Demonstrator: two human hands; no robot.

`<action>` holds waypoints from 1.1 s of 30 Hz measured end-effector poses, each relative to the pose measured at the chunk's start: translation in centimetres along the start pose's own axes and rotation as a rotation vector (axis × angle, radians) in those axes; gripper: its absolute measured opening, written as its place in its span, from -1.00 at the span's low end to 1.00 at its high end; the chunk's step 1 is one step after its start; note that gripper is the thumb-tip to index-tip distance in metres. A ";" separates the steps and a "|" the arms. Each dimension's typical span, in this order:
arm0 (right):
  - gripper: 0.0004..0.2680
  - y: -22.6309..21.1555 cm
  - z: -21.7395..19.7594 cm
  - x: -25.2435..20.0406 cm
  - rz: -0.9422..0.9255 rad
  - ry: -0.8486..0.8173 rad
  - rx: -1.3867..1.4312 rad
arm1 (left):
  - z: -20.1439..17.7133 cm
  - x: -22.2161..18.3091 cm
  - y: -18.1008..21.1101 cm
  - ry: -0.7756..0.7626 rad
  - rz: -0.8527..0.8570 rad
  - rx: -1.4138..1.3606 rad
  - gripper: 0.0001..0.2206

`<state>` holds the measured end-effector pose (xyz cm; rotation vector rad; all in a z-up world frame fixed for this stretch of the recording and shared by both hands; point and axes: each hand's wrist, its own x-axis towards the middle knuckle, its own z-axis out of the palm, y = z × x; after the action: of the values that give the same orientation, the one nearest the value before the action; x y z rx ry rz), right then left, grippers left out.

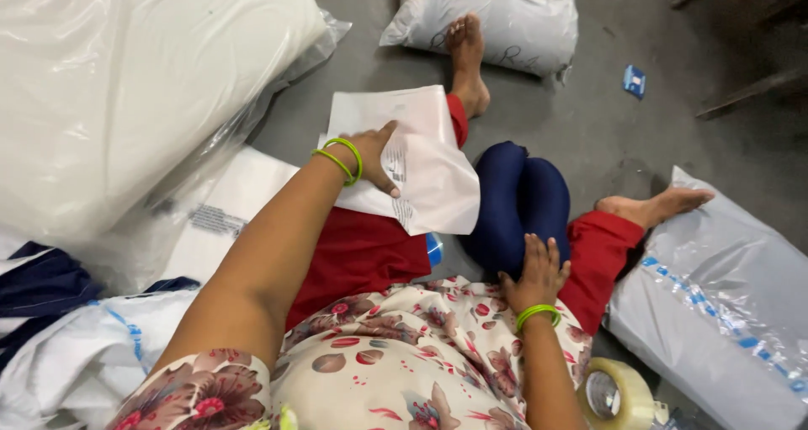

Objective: The person packs foam neck pillows into plastic bags and seals them with blue adhesive tape while sitting on the floor.

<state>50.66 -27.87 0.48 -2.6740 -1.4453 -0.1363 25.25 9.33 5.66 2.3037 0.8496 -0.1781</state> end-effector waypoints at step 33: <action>-0.55 -10.0 -14.0 -7.5 -0.527 0.377 0.762 | 3.6 -17.1 16.4 -0.228 0.544 0.537 -0.59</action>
<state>37.78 -30.48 13.82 -1.5516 -1.6044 -0.0929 22.45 -11.25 17.54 2.8427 0.0325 -0.4570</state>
